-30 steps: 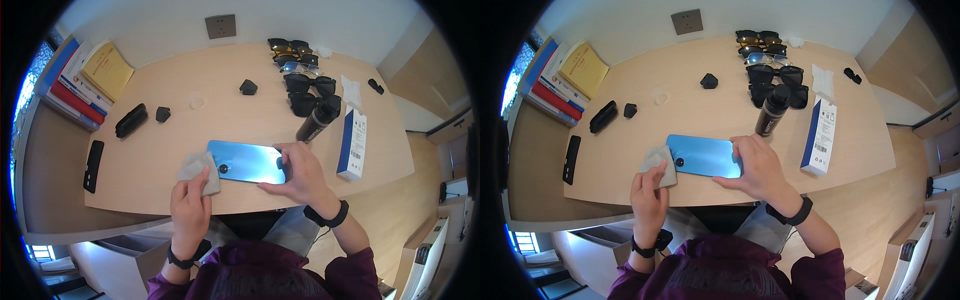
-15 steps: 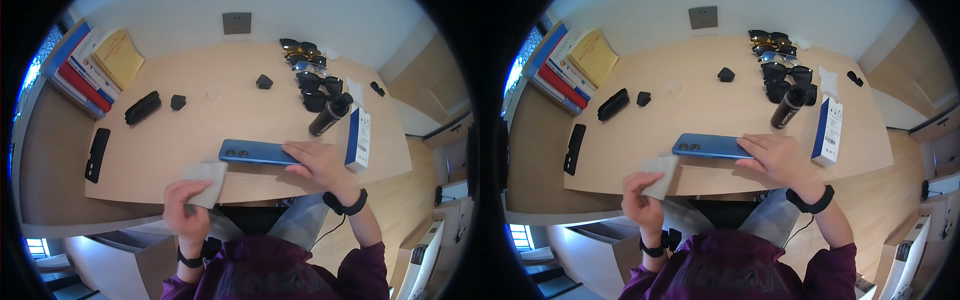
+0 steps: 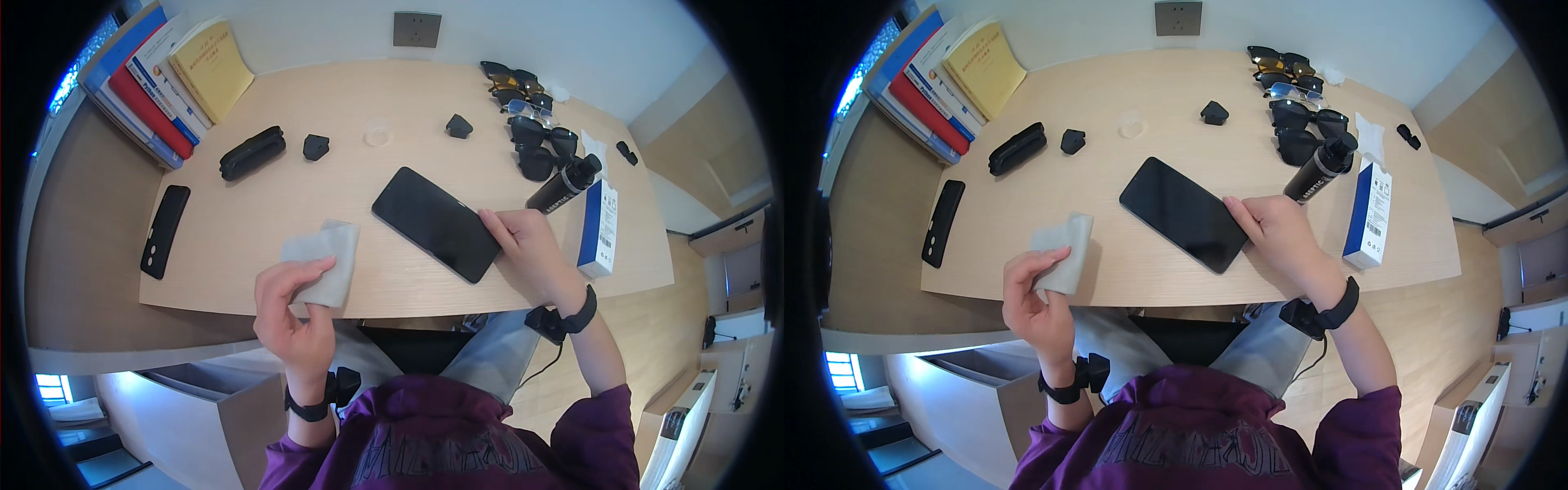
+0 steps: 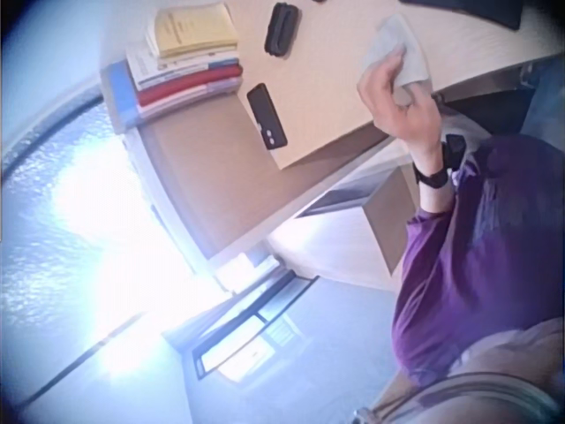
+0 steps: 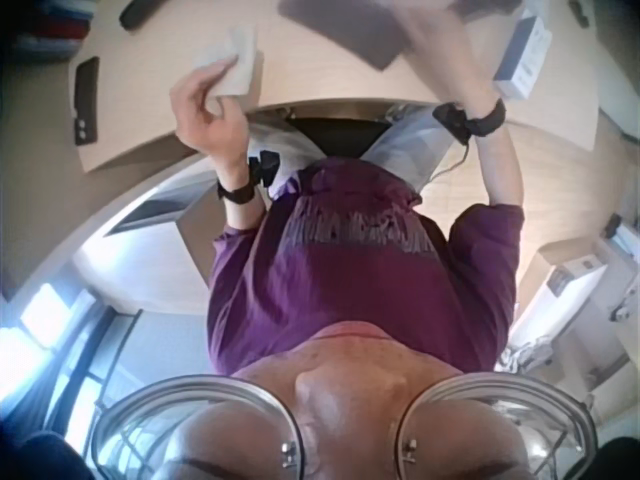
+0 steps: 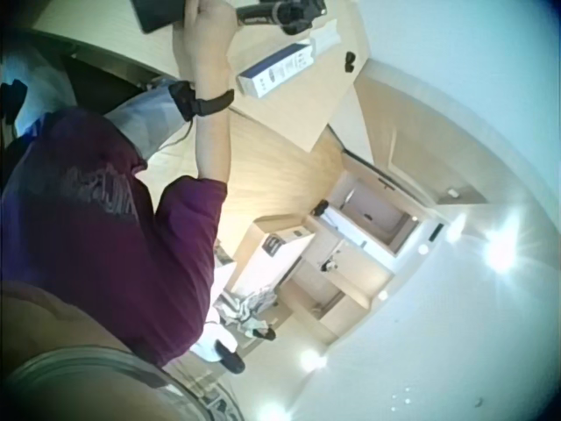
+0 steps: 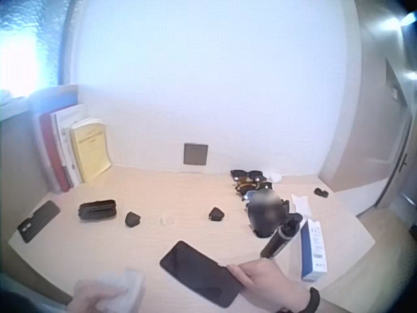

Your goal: The person cleans a mobile phone using a cloth. The person wipes the back and the camera lenses of the blue phone, then flips it over to wipe the screen and edges, handling the phone and cloth by hand.

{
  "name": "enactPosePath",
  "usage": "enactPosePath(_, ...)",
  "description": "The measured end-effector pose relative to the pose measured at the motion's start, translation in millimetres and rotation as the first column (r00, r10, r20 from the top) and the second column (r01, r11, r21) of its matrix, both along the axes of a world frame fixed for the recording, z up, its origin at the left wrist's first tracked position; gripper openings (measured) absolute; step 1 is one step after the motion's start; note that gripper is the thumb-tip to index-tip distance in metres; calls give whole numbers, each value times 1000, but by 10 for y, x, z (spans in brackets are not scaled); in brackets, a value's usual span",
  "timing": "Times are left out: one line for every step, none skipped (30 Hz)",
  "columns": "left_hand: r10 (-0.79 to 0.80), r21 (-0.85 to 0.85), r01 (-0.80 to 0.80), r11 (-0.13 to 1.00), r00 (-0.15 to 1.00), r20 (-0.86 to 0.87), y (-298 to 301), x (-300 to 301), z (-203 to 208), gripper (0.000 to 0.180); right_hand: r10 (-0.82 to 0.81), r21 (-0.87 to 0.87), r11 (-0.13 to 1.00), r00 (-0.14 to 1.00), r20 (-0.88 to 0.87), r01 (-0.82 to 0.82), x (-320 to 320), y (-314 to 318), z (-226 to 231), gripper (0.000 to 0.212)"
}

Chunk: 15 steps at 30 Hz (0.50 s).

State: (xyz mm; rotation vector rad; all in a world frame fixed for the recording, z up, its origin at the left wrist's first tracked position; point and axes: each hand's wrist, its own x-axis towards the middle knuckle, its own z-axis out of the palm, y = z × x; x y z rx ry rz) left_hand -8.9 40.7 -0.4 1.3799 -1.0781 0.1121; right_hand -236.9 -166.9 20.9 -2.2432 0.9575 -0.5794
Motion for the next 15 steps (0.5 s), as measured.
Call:
enactPosePath(9,21,-9,1000,1000,10,-10,5,7,31,14,-72,997,1000,-17,-15,2,-19,-55,46)
enactPosePath(17,42,-18,999,1000,20,-18,7,13,32,26,-143,989,999,-34,-30,1,-26,-88,46)
enactPosePath(17,45,-18,999,1000,19,-25,6,16,32,26,-140,990,999,-34,-30,1,-18,-98,46)
enactPosePath(8,83,-12,996,999,53,-31,3,20,32,5,-193,981,1000,-31,-11,7,-3,-109,46)
enactPosePath(-4,121,-7,993,996,87,-38,-3,25,32,-16,-245,969,1000,-26,9,8,11,-119,47)
enactPosePath(-5,122,-6,993,996,88,-49,-12,35,32,-16,-244,970,1000,-25,10,4,25,-133,47)
enactPosePath(-4,138,-8,990,996,85,-63,-26,47,33,-46,-281,959,999,-18,40,-7,46,-155,41)
enactPosePath(-4,153,-9,988,997,82,-77,-36,55,34,-76,-317,946,997,-9,70,-17,72,-169,36)
enactPosePath(-3,155,-10,988,997,83,-91,-33,54,34,-76,-315,947,997,-8,69,-8,120,-152,36)
enactPosePath(6,174,-25,985,994,109,-111,-28,54,35,-124,-243,962,992,4,121,9,182,-105,28)
enactPosePath(15,191,-41,981,991,135,-133,-24,54,35,-172,-169,971,985,13,171,12,217,-85,20)
enactPosePath(16,193,-42,980,990,138,-153,-25,67,35,-170,-167,971,985,15,170,-4,218,-122,20)
enactPosePath(22,210,-56,976,987,161,-173,-29,85,36,-141,-282,950,990,7,137,-23,207,-186,14)
enactPosePath(28,227,-70,971,983,183,-194,-34,102,37,-111,-392,914,994,-4,101,-34,198,-228,9)
enactPosePath(25,227,-67,972,983,183,-232,-49,115,37,-114,-393,914,993,-4,104,-41,200,-231,9)
